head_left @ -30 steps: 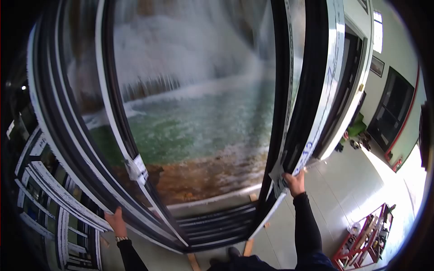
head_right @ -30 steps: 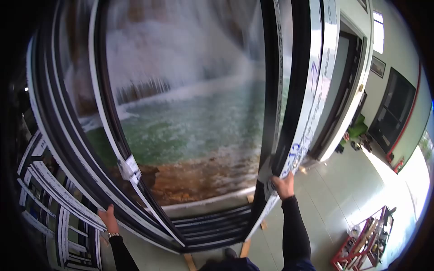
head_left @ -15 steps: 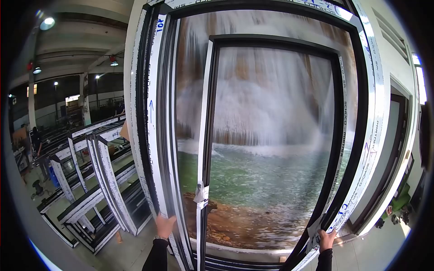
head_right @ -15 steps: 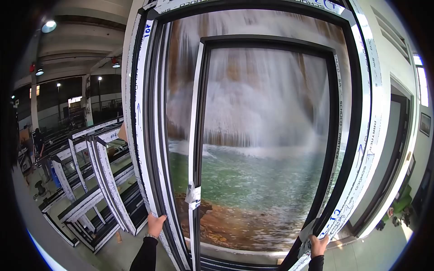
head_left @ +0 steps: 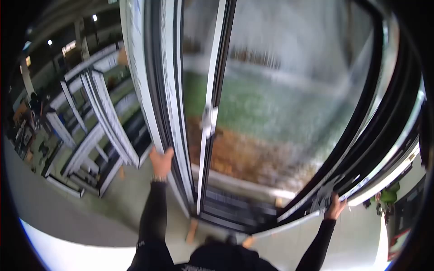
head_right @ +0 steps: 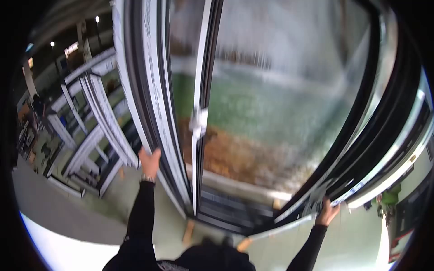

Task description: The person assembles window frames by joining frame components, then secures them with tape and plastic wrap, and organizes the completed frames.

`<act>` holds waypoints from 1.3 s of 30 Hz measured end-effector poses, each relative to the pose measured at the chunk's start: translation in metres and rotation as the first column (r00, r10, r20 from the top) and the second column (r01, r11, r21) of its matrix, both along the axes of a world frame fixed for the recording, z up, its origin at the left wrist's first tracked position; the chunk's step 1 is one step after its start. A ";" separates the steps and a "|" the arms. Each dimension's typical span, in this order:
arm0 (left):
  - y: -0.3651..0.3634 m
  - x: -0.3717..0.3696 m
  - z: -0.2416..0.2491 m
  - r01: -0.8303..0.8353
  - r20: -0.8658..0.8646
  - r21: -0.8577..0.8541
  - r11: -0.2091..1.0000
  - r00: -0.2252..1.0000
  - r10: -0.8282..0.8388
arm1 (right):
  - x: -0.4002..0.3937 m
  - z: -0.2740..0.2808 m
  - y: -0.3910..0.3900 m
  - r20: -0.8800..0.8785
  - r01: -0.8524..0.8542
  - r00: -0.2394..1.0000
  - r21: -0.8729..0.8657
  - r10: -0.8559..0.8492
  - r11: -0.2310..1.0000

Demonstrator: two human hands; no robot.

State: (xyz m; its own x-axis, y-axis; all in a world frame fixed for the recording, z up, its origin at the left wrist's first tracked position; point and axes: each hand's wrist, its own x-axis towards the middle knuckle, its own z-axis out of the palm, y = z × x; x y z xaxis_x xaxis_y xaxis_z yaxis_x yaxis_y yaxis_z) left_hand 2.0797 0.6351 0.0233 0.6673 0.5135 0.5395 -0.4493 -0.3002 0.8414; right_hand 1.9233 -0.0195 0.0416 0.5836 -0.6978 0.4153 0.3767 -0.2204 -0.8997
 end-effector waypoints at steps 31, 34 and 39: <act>0.006 0.020 -0.007 -0.108 -0.229 -0.043 0.993 0.969 0.096 | 0.004 -0.019 0.003 -0.185 -0.020 0.983 -0.037 0.013 0.999; 0.001 0.040 -0.001 -0.217 -0.270 0.016 0.976 0.939 0.213 | 0.017 0.005 -0.003 -0.108 0.006 0.994 -0.057 -0.013 0.998; 0.017 0.025 -0.024 0.076 -0.054 -0.091 0.993 0.995 -0.081 | 0.007 0.011 0.030 -0.136 0.021 0.991 0.003 -0.021 1.000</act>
